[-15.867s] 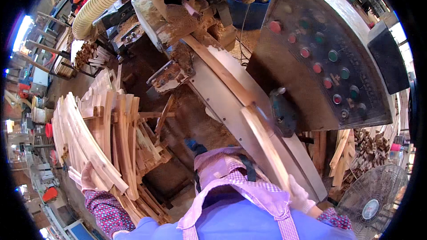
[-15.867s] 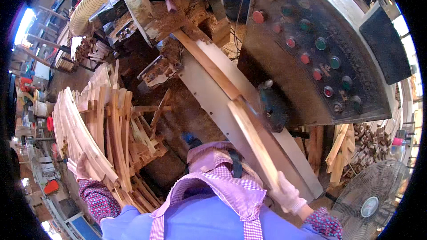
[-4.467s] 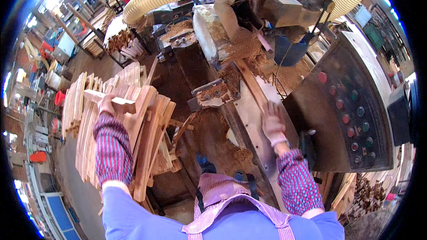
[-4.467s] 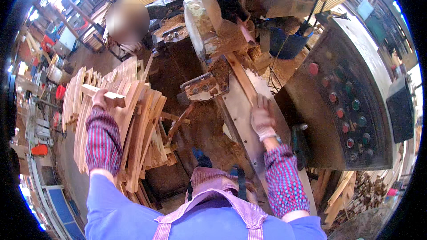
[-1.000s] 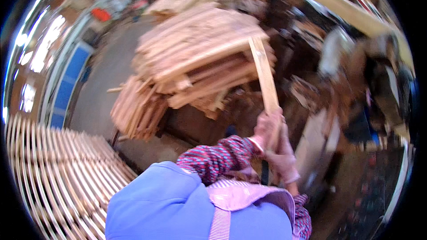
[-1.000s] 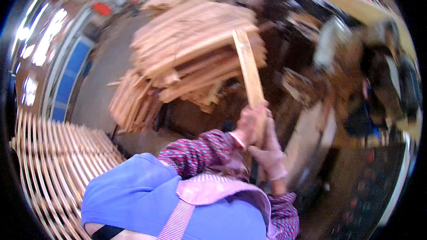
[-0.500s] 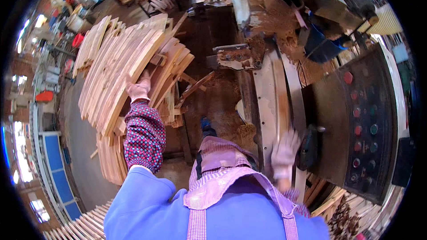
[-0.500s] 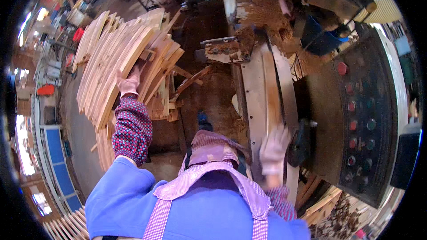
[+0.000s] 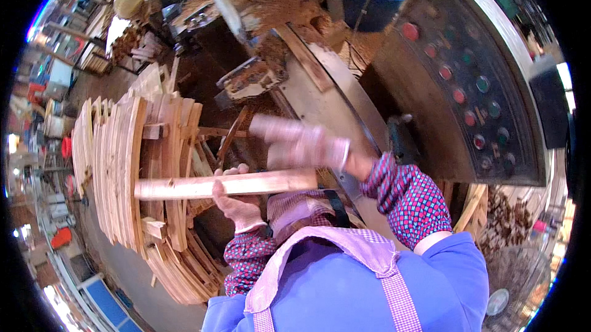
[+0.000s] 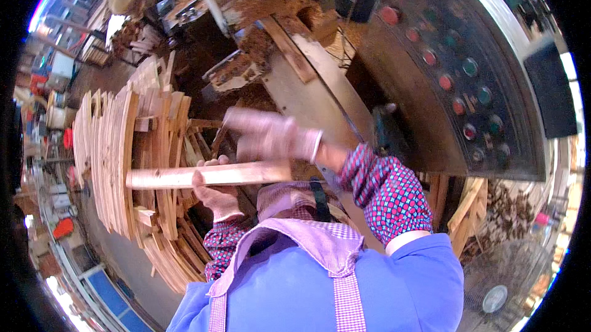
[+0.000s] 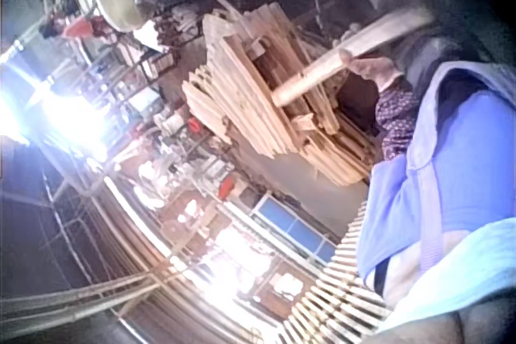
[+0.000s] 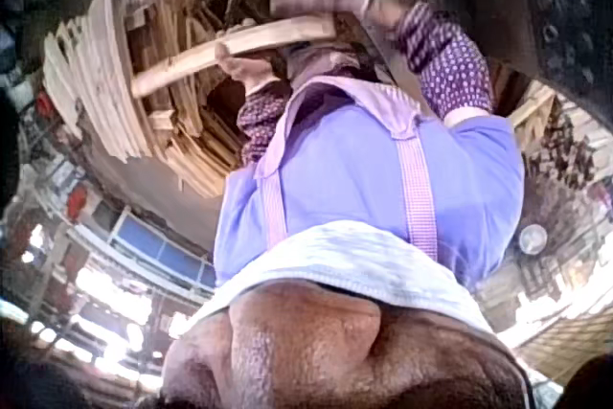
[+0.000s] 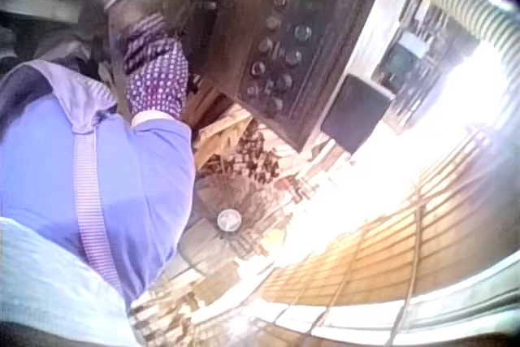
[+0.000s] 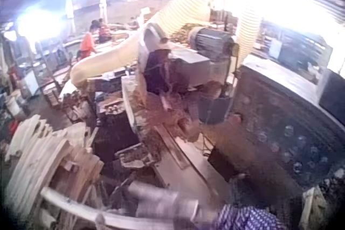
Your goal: The person picks up wooden planks from a stack and feeds them into a woodworking machine, sliding each plank over the cutting surface while holding it with both hands.
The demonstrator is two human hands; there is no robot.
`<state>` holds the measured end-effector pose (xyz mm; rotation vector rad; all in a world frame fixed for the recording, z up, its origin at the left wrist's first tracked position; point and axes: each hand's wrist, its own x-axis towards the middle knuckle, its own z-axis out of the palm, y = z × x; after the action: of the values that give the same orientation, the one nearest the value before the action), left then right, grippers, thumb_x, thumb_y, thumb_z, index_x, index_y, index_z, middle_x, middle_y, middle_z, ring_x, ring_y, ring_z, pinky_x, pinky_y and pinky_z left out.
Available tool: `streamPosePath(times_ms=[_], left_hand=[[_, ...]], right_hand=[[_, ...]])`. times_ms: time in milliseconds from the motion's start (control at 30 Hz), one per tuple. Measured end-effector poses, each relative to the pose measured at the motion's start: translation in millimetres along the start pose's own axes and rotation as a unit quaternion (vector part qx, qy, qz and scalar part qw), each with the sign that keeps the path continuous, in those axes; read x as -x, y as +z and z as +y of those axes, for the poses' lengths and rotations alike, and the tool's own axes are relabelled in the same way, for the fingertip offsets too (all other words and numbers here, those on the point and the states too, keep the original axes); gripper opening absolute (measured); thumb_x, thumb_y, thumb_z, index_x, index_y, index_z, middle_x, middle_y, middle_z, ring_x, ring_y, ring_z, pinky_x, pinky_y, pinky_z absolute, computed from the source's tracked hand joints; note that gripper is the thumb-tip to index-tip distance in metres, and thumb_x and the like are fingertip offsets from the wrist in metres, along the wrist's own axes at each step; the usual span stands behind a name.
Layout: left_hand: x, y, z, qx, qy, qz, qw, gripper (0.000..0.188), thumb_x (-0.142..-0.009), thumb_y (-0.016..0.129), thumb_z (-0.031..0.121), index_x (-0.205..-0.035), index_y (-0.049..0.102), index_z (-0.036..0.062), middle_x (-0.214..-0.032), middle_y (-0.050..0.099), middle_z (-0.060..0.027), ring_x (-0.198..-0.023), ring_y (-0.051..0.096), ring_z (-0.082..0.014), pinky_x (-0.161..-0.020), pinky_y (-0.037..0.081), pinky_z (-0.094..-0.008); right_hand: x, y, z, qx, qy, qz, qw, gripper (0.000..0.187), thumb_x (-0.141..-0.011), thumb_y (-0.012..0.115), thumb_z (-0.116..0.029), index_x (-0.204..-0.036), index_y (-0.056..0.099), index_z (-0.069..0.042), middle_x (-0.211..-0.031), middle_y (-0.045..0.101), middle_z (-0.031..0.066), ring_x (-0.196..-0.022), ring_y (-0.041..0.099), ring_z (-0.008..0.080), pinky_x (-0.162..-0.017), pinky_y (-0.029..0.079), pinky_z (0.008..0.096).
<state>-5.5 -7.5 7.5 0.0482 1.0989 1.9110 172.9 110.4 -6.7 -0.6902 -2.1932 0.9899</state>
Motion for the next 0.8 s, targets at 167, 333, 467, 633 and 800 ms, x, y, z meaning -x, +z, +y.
streamPosePath(times_ms=[167,333,467,633,800], left_hand=[[9,21,-41,-0.075,-0.108,-0.092,0.987,0.059,-0.093,0.058,0.051,-0.126,0.047,0.0043,-0.106,0.056,-0.0120,-0.100,0.055,-0.0253,-0.096,0.046,-0.0431],[-24,25,-62,-0.018,-0.183,-0.183,0.966,0.052,-0.097,0.050,0.050,-0.124,0.048,0.0050,-0.099,0.056,-0.0083,-0.090,0.054,-0.0235,-0.085,0.046,-0.0422],[-21,23,-59,-0.058,-0.162,-0.208,0.963,0.053,-0.098,0.047,0.050,-0.126,0.046,0.0048,-0.097,0.054,-0.0077,-0.088,0.053,-0.0213,-0.084,0.049,-0.0414],[14,33,-46,-0.153,-0.176,-0.126,0.964,0.043,-0.101,0.047,0.039,-0.123,0.044,0.0032,-0.090,0.044,-0.0038,-0.080,0.046,-0.0174,-0.075,0.047,-0.0334],[2,24,-35,-0.154,-0.147,-0.146,0.966,0.045,-0.102,0.043,0.043,-0.121,0.042,0.0027,-0.089,0.043,-0.0032,-0.078,0.045,-0.0162,-0.073,0.047,-0.0327]], right_hand=[[91,2,-77,-0.045,0.177,-0.080,0.980,0.070,-0.089,0.064,-0.032,-0.146,0.035,-0.003,-0.144,0.043,0.0241,-0.128,0.050,0.0345,-0.106,0.043,0.0381],[206,-14,-96,0.174,0.311,0.083,0.931,0.061,-0.084,0.067,-0.024,-0.136,0.047,0.002,-0.136,0.048,0.0272,-0.121,0.053,0.0397,-0.103,0.045,0.0419],[240,-16,-42,0.421,0.300,0.116,0.848,0.048,-0.081,0.064,-0.017,-0.125,0.056,0.000,-0.134,0.051,0.0267,-0.123,0.052,0.0397,-0.105,0.042,0.0450],[127,-42,76,0.833,0.178,0.129,0.507,0.032,-0.086,0.055,-0.018,-0.115,0.062,-0.006,-0.120,0.060,0.0087,-0.112,0.056,0.0232,-0.104,0.043,0.0415],[14,-65,127,0.548,0.180,0.161,0.801,0.028,-0.076,0.059,-0.020,-0.102,0.062,-0.009,-0.112,0.058,0.0044,-0.107,0.053,0.0205,-0.094,0.044,0.0334]])
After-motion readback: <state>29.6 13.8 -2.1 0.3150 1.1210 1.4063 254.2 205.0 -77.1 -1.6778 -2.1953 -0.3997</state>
